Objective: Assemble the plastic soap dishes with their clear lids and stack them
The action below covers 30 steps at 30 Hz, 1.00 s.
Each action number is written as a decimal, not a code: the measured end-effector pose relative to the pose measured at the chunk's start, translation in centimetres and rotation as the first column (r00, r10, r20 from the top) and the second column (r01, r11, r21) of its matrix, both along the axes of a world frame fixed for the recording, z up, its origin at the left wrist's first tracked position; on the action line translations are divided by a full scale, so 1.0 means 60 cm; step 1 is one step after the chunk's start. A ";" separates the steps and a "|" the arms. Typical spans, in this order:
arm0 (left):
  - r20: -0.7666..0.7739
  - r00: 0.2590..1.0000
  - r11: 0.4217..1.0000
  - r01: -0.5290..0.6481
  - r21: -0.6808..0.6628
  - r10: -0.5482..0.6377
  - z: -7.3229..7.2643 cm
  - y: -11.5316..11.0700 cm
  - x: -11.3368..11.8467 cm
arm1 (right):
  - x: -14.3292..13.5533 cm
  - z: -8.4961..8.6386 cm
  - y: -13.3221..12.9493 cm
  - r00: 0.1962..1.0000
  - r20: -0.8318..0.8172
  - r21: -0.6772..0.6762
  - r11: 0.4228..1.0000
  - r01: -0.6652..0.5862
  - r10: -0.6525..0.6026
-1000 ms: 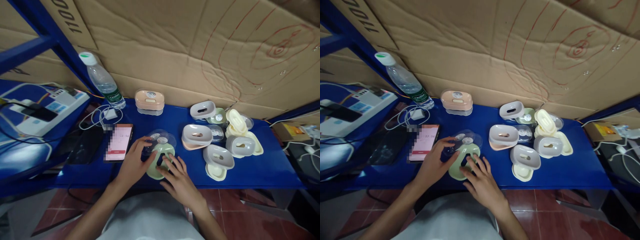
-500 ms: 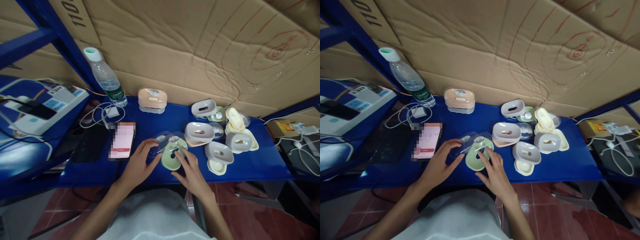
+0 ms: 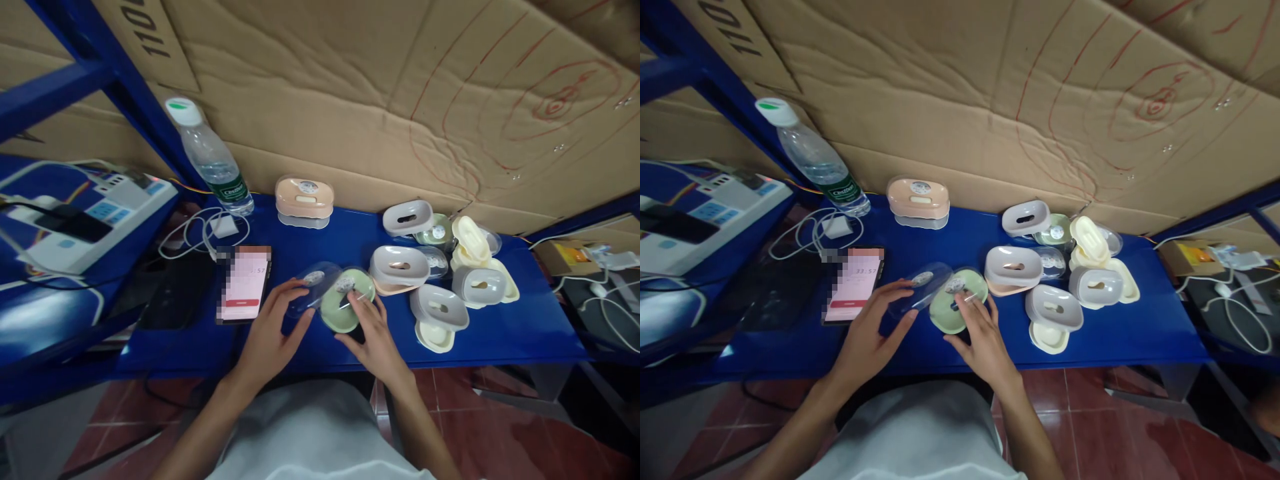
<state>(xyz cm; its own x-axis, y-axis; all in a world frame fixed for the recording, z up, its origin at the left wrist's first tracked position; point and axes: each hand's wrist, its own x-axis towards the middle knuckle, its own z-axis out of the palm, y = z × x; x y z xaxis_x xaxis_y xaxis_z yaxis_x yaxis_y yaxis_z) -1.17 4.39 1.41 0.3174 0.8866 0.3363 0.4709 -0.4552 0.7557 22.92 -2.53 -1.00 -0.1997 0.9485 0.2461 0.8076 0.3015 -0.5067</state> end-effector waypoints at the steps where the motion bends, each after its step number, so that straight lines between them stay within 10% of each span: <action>1: -0.008 0.999 0.999 -0.031 0.012 0.031 -0.001 0.005 0.000 | 0.001 -0.001 -0.004 1.000 -0.015 0.009 1.000 -0.005 0.005; 13: -0.278 0.960 0.996 0.001 0.094 0.025 -0.034 0.048 0.029 | 0.009 0.000 -0.036 0.987 -0.150 -0.020 0.998 0.060 -0.062; 23: -0.290 0.944 0.963 0.211 0.165 -0.157 -0.027 -0.025 0.038 | -0.003 0.014 -0.026 0.958 -0.280 -0.066 0.997 0.048 -0.065; 30: -0.222 0.968 0.964 0.162 0.210 -0.115 -0.048 -0.075 0.067 | -0.009 0.011 -0.017 0.485 -0.828 -0.204 0.956 0.209 -0.282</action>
<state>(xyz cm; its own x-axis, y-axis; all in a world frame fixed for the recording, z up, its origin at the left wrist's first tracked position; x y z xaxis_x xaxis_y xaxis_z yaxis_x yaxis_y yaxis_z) 2.84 -0.08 -1.47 0.5154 0.7381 0.4355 0.5257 -0.6736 0.5195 22.36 -3.54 -0.33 0.3105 0.9452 0.1009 0.0243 0.0982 -0.9949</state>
